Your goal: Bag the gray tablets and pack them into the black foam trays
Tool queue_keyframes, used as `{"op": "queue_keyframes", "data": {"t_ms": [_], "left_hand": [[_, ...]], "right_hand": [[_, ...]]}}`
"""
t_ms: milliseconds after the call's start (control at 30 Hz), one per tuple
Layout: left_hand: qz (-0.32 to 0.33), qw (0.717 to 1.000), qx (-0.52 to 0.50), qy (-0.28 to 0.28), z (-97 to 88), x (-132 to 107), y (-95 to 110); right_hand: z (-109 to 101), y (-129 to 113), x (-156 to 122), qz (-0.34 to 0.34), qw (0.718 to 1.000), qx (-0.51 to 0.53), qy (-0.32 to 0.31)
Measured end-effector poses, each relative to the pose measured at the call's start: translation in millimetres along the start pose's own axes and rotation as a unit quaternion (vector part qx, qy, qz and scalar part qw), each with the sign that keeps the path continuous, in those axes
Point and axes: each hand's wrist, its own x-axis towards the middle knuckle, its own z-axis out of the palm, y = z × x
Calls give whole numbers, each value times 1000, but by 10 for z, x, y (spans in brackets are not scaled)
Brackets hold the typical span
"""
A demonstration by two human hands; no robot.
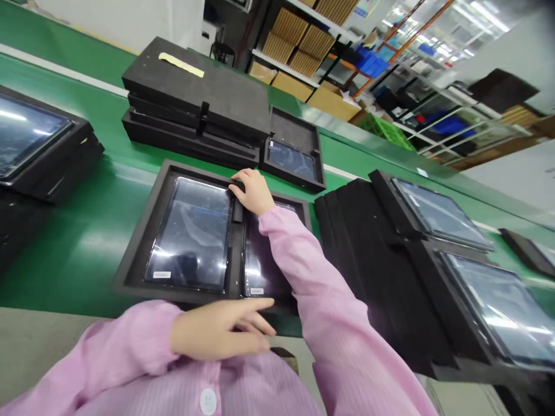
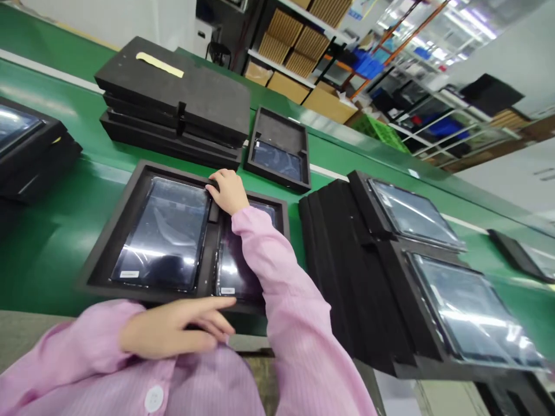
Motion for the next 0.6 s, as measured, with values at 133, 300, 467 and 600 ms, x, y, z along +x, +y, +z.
{"op": "queue_keyframes", "data": {"t_ms": [133, 300, 467, 600], "left_hand": [[-12, 883, 227, 411, -533, -910, 198], [-124, 691, 427, 569, -856, -1241, -140], [-142, 749, 440, 474, -880, -1112, -227], [-166, 762, 450, 434, -903, -1096, -90]], "right_hand": [[49, -107, -96, -32, 991, -26, 127], [64, -51, -204, -57, 989, -4, 138], [236, 39, -147, -16, 995, 50, 83], [318, 85, -63, -10, 989, 112, 93]]}}
